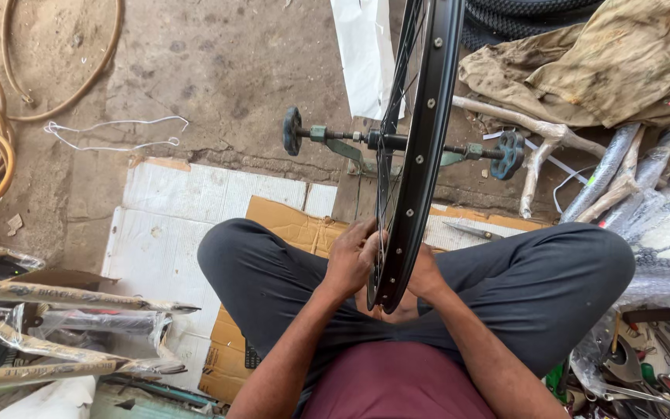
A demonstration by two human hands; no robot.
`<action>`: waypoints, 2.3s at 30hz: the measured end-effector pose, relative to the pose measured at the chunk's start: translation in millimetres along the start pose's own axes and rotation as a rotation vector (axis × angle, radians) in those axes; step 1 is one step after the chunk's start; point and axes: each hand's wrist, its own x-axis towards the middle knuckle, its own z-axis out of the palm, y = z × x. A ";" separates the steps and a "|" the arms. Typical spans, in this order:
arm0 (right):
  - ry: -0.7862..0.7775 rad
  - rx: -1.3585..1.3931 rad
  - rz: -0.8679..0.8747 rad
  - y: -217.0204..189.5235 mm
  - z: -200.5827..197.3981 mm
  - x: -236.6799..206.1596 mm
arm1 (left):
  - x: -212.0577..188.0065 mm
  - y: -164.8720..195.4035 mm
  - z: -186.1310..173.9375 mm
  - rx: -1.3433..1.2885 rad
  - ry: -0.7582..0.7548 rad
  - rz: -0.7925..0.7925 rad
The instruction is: The person sits on the floor and inserts spokes into the holes of a bicycle wheel rim, threading nuts onto the spokes by hand.
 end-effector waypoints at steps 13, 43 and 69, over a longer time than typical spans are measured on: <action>-0.111 -0.142 -0.207 1.2 -9.6 1.9 | -16.5 -45.5 12.8 -0.155 -0.178 -0.143; -0.195 0.442 -0.364 -20.3 -10.8 4.7 | -18.0 -22.4 -43.7 -0.985 -0.715 -0.304; -0.195 -0.313 -0.385 11.8 -16.7 -10.8 | -14.1 -45.9 6.2 0.253 -0.119 0.143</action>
